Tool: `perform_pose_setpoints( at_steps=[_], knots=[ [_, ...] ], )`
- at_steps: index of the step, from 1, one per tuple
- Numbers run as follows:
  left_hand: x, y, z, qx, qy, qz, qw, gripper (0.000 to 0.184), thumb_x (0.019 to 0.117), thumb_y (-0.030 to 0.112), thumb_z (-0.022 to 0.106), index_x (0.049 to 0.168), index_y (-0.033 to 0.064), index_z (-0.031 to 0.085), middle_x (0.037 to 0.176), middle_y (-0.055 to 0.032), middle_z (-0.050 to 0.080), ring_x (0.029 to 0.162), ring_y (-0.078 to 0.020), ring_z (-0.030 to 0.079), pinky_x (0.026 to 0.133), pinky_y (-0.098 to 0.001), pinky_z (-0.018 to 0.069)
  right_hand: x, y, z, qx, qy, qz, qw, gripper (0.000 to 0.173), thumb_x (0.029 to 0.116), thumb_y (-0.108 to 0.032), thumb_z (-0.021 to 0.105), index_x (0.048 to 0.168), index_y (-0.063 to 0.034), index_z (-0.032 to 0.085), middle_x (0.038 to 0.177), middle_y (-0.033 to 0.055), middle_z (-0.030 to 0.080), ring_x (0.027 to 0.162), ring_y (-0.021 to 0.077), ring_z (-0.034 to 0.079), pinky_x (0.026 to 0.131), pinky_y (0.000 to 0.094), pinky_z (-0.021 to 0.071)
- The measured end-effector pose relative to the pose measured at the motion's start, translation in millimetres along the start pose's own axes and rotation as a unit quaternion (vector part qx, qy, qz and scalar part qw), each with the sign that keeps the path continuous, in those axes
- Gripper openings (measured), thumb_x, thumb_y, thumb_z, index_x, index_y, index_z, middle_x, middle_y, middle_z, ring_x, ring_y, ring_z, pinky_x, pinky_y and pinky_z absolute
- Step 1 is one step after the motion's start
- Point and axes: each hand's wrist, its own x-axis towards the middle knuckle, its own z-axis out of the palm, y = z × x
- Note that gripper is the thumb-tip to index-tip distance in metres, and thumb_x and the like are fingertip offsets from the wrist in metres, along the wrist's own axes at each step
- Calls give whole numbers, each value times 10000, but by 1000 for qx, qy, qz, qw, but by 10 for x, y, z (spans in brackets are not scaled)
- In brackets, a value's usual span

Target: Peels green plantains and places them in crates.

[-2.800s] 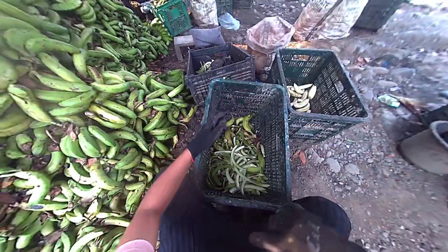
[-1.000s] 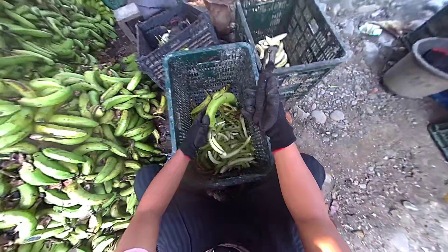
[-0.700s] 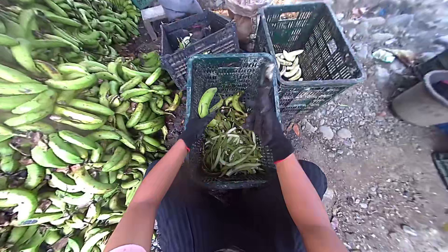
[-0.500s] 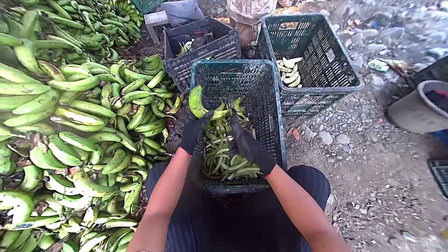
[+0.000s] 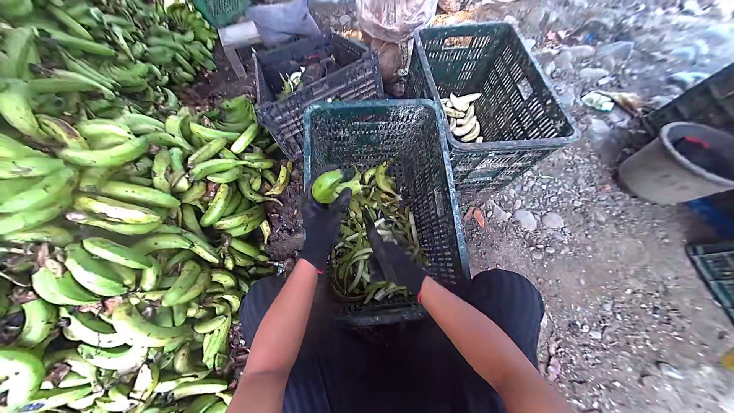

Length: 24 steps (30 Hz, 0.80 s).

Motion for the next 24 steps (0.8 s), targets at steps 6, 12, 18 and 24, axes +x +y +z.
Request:
perform_pose_setpoints(
  at_steps=[6,12,18,24],
  knots=[
    [197,1,-116,-214,7,-61,975,525,998,334,585,1428,76,429,1127,0,674,953,-96,677,864,-311,592,-89,-310,-96,-109,35,-217,969,552,1109,-456,307,1449,-56,478,1019,100,695,825,172,682,768,380,582],
    [242,-24,-119,-185,-28,-154,970,561,1090,462,183,1288,55,515,819,-38,666,695,-138,662,662,-333,600,-274,-460,-416,-374,70,-369,848,656,1033,-649,326,1578,-294,412,1516,110,519,1366,320,510,1091,612,416],
    [230,-70,-145,-181,-75,-156,968,534,1088,477,235,1303,76,515,796,-46,656,649,-149,655,598,-307,596,-279,-432,-352,-494,130,-394,764,686,949,-751,329,1463,-366,567,1215,201,624,1130,437,573,857,664,462],
    [165,-12,-36,-140,-46,-121,982,548,1099,394,194,1355,40,524,845,-26,662,661,-97,639,622,-276,589,-274,-423,-249,-448,162,-332,814,545,990,-615,490,1400,-288,637,1277,215,615,1191,456,546,897,683,431]
  ],
)
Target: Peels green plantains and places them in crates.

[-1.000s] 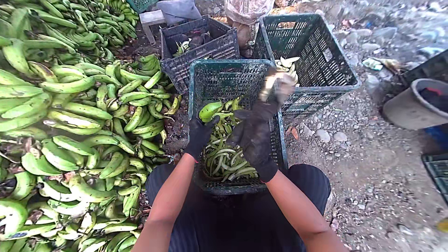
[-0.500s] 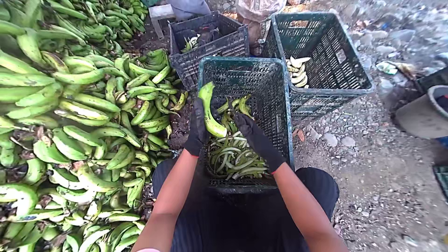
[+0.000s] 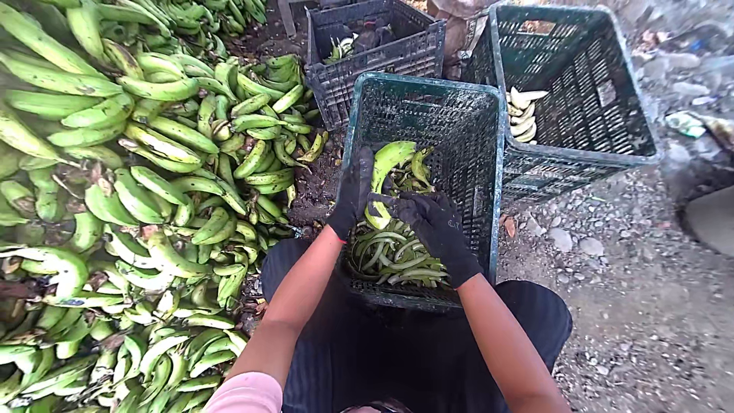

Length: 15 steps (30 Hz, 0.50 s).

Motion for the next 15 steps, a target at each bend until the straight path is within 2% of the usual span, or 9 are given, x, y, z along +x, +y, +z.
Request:
perform_pose_setpoints(
  at_steps=[2,3,4,5,8,10,12,13,15],
  knots=[
    [-38,-117,58,58,26,7,998,610,1099,425,171,1366,12,531,1036,-90,678,889,-116,670,818,-310,588,32,7,61,1,15,59,998,526,1000,-582,494,1418,-285,610,1315,236,590,1211,473,533,894,702,432],
    [-73,-168,99,102,35,3,994,640,1102,422,148,1405,-11,509,1217,-158,645,1098,-160,639,988,-353,528,52,30,90,0,29,83,996,541,997,-584,487,1428,-275,590,1339,264,564,1221,500,521,886,728,430],
    [-119,-188,182,128,49,-16,990,637,1107,384,121,1431,-43,466,1334,-219,576,1230,-215,574,1083,-395,455,79,49,114,-1,48,111,993,575,988,-610,473,1440,-269,576,1354,284,545,1229,518,512,886,742,424],
    [-167,-206,281,145,73,-45,986,625,1113,353,111,1444,-50,456,1390,-242,542,1291,-250,539,1117,-426,421,122,54,123,6,64,145,987,607,983,-629,474,1449,-253,573,1384,308,524,1252,538,495,906,754,412],
    [-322,-295,522,198,107,-135,965,531,1119,273,162,1491,-25,398,1443,-252,500,1336,-304,505,1117,-485,417,259,129,98,-2,80,239,968,630,977,-667,468,1452,-266,570,1422,300,510,1279,512,496,933,716,423],
    [-446,-285,530,262,61,-135,954,483,1103,204,268,1530,-18,308,1468,-280,452,1343,-366,484,1074,-556,431,274,185,84,-16,81,249,965,621,979,-659,472,1440,-257,577,1399,294,527,1266,506,507,923,711,428],
    [-533,-276,517,288,32,-139,947,514,1107,250,262,1559,6,262,1503,-269,423,1369,-374,458,1082,-574,418,262,235,85,-8,77,260,963,610,989,-651,445,1422,-247,592,1374,274,556,1256,488,524,929,707,429],
    [-574,-275,516,290,25,-147,945,513,1114,262,242,1558,8,278,1492,-271,440,1358,-381,473,1078,-579,421,262,286,86,4,82,268,960,600,1013,-636,413,1387,-215,618,1312,246,610,1219,461,566,928,693,449],
    [-620,-288,549,235,28,-165,958,527,1124,336,172,1474,29,418,1325,-246,566,1179,-348,589,961,-555,497,311,442,8,44,103,296,949,611,1059,-580,364,1313,-99,644,1200,236,677,1157,432,623,937,679,459]
  ],
)
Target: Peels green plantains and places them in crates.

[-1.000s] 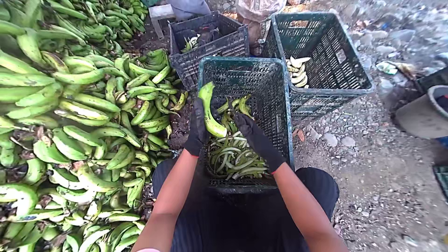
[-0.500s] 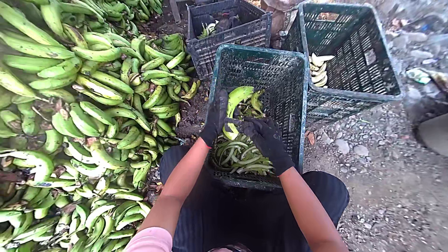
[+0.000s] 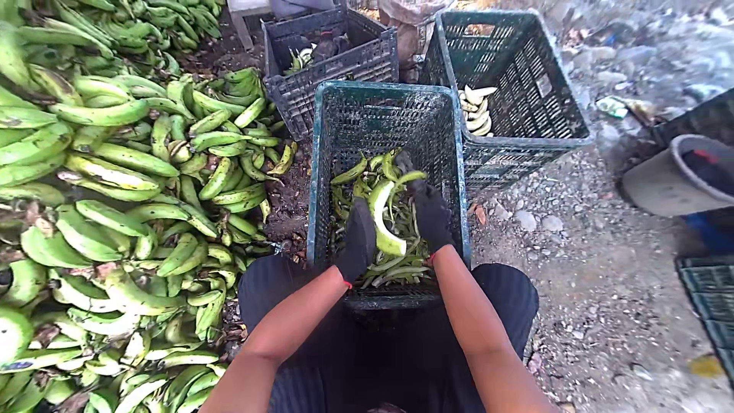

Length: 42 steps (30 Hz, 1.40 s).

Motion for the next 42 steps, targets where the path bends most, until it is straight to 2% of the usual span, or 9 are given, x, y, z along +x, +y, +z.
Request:
perform_pose_setpoints(
  at_steps=[5,8,14,19,27,31,34,38,42],
  knots=[
    [384,41,-244,-285,-36,-1,958,525,1083,482,378,1393,69,470,923,-110,663,722,-212,672,667,-405,608,-94,-28,-72,155,-50,-97,982,547,1057,-536,371,1365,-147,600,1172,123,687,1061,261,656,893,544,528],
    [554,158,-434,-339,-15,51,939,429,1092,340,398,1415,57,399,983,-96,662,772,-188,693,668,-369,624,-454,-80,-110,151,-110,-156,970,554,1053,-603,349,1332,-198,602,912,117,618,682,239,577,545,466,489],
    [665,165,-670,-204,98,227,947,669,1082,476,244,1497,-39,340,1172,-73,634,990,-71,635,893,-268,553,-610,-216,12,56,-196,-255,945,545,1024,-561,445,1354,-173,640,1128,125,681,1035,299,636,907,591,491],
    [666,143,-629,-279,43,267,921,751,1048,584,310,1494,-18,254,989,-26,677,789,-109,678,708,-295,609,-632,-253,-37,-10,-151,-238,959,526,1006,-573,491,1388,-243,639,1270,199,627,1182,431,562,930,687,434],
    [181,42,-168,-197,-208,-83,954,577,1106,469,154,1365,85,497,857,-97,666,632,-176,650,526,-326,564,-119,-150,-151,22,20,-99,995,568,1035,-554,430,1432,-183,595,1370,235,593,1288,435,534,1032,676,400],
    [450,46,-330,-203,-90,120,968,693,1052,599,219,1391,52,475,950,-34,687,760,-103,666,671,-294,593,-345,-164,-170,89,-58,-173,979,449,1075,-350,426,1389,-85,606,1305,214,641,1252,375,579,1055,624,413],
    [541,101,-512,-211,9,253,944,844,1016,656,323,1489,-43,307,1283,-60,590,1117,-51,599,978,-265,529,-550,-151,-53,83,-118,-192,971,531,1057,-537,386,1370,-174,614,1142,173,661,1034,355,640,828,631,496],
    [611,134,-578,-213,250,311,892,715,1080,496,262,1493,-85,208,1204,-115,611,1003,-104,658,886,-319,588,-705,-210,45,27,-147,-206,967,572,1029,-603,383,1426,-243,581,1205,200,630,1093,410,607,865,671,475],
    [709,192,-804,-139,410,314,845,602,1113,250,158,1555,-145,51,1588,-277,298,1424,-151,411,1176,-236,315,-774,-247,142,-16,-112,-245,963,630,991,-624,431,1431,-204,595,1271,245,608,1189,470,560,931,713,429]
  ],
)
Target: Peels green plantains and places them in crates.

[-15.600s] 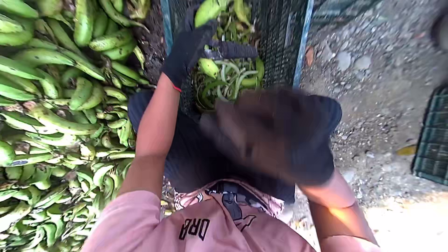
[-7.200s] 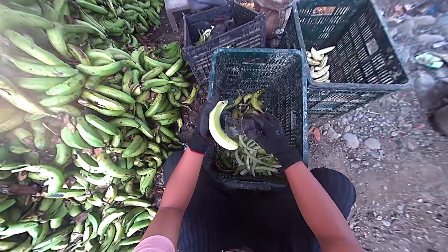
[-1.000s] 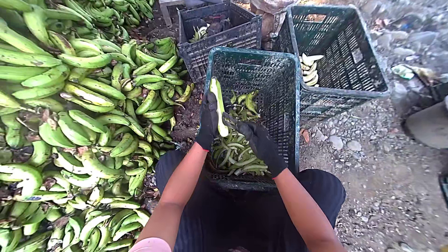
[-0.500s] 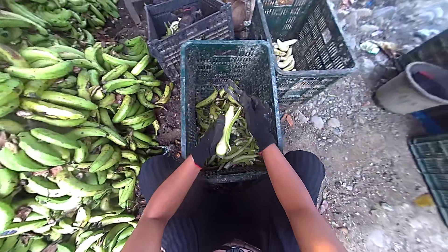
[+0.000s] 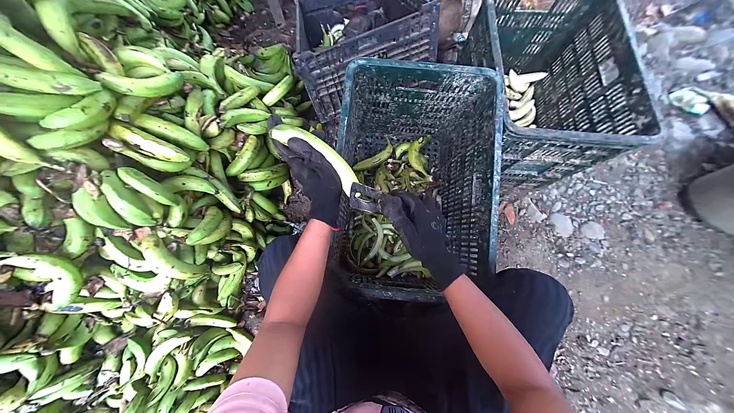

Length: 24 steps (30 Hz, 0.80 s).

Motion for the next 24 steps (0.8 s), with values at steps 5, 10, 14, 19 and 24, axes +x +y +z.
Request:
perform_pose_setpoints(
  at_steps=[5,10,14,19,24],
  knots=[
    [-357,53,-99,-91,-389,-211,892,562,1101,381,209,1403,-56,393,1070,-62,617,907,-57,622,839,-271,561,317,109,-98,-7,62,54,997,624,1013,-624,360,1405,-215,622,1303,233,621,1215,446,576,953,679,455],
    [-674,100,-38,-17,-603,-284,745,721,1044,619,253,1416,41,470,1016,-113,681,852,-172,679,783,-389,599,386,340,-407,56,86,95,990,568,1061,-534,383,1312,-104,657,1195,181,688,1157,355,628,971,638,448],
    [-511,-70,121,-134,-323,-208,914,865,1009,690,243,1462,-38,358,1185,-112,636,1030,-139,650,930,-378,571,258,262,-273,44,59,80,994,611,1028,-596,356,1398,-184,613,1295,204,635,1219,394,590,982,656,456],
    [-250,-143,66,-81,39,-105,990,715,1074,475,189,1507,-93,176,1375,-194,498,1202,-155,556,1042,-333,484,49,45,108,-29,68,-22,997,664,1002,-632,358,1438,-185,586,1290,280,592,1191,499,555,913,711,433],
    [-128,-68,52,-130,46,-174,975,534,1108,331,67,1466,-13,264,1172,-138,588,992,-181,642,891,-381,569,102,-4,143,-35,84,-32,995,668,994,-652,378,1420,-192,607,1241,265,591,1113,478,574,835,672,455]
  ],
)
